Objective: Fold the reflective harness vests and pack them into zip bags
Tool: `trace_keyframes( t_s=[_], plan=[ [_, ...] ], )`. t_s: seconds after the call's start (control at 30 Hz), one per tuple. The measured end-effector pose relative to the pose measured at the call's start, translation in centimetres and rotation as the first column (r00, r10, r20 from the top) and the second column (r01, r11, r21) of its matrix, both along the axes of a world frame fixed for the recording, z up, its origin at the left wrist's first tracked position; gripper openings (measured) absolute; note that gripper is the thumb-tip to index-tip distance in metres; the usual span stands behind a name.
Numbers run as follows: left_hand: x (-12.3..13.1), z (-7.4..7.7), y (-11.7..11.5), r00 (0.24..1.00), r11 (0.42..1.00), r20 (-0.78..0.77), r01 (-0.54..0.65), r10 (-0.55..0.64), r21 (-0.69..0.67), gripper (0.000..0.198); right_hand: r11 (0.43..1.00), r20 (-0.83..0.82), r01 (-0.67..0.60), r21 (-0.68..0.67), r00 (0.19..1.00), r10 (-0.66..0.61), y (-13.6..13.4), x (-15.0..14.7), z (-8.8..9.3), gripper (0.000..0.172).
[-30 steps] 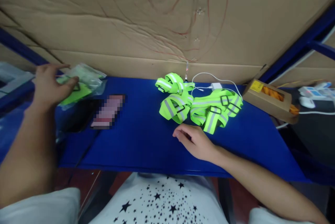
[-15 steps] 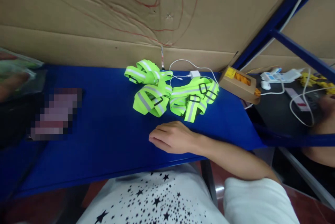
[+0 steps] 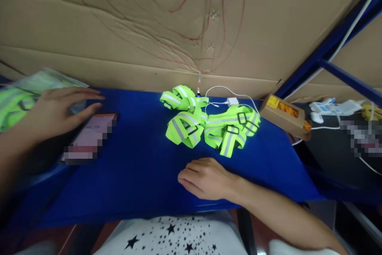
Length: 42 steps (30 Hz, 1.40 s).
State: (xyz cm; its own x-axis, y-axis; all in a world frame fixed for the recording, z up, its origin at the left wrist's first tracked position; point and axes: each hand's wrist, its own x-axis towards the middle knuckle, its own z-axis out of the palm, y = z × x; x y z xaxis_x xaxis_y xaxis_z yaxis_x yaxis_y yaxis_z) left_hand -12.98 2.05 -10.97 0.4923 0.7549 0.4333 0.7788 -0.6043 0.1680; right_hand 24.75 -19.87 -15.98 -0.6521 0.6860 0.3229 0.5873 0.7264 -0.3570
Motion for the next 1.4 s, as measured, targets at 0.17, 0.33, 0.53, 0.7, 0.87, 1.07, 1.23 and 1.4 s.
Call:
trace_keyframes(
  t_s=[0.17, 0.33, 0.53, 0.7, 0.87, 1.07, 1.23, 1.4],
  plan=[
    [1.6, 0.8, -1.9, 0.989, 0.980, -0.014, 0.150, -0.150, 0.130, 0.032, 0.999, -0.215, 0.038, 0.013, 0.976, -0.035, 0.3, 0.0, 0.3, 0.014],
    [2.5, 1.3, -3.9, 0.951, 0.943, -0.084, 0.306, -0.298, 0.127, 0.023, 0.969, -0.416, 0.244, -0.051, 0.876, -0.242, 1.4, 0.2, -0.2, 0.017],
    [4.4, 0.4, -5.7, 0.887, 0.885, -0.135, 0.455, -0.441, 0.098, 0.021, 0.885, -0.384, 0.463, 0.039, 0.825, -0.414, 3.2, 1.9, 0.5, 0.026],
    [5.6, -1.1, -5.5, 0.878, 0.902, -0.215, 0.432, -0.427, -0.027, 0.025, 0.881, -0.080, 0.469, 0.057, 0.882, -0.465, 7.9, 3.6, 3.1, 0.076],
    [6.4, -2.6, -5.2, 0.882, 0.892, -0.137, 0.443, -0.451, -0.086, 0.032, 0.949, 0.319, 0.103, -0.296, 0.948, -0.003, 14.4, 3.0, 7.6, 0.062],
    [6.8, -2.7, -6.0, 0.902, 0.882, 0.082, 0.431, -0.423, -0.194, 0.044, 0.997, 0.060, -0.022, -0.073, 0.998, 0.027, 15.5, 0.3, 12.3, 0.033],
    [7.3, -2.8, -7.1, 0.748, 0.692, 0.492, 0.637, -0.446, -0.341, 0.079, 0.991, -0.163, 0.117, 0.064, 0.981, -0.105, 12.9, -2.6, 12.9, 0.027],
    [8.7, -3.4, -8.1, 0.635, 0.629, 0.695, 0.701, -0.337, -0.336, 0.103, 0.975, -0.528, 0.129, -0.179, 0.824, -0.206, 12.3, -4.9, 12.3, 0.030]
  ],
)
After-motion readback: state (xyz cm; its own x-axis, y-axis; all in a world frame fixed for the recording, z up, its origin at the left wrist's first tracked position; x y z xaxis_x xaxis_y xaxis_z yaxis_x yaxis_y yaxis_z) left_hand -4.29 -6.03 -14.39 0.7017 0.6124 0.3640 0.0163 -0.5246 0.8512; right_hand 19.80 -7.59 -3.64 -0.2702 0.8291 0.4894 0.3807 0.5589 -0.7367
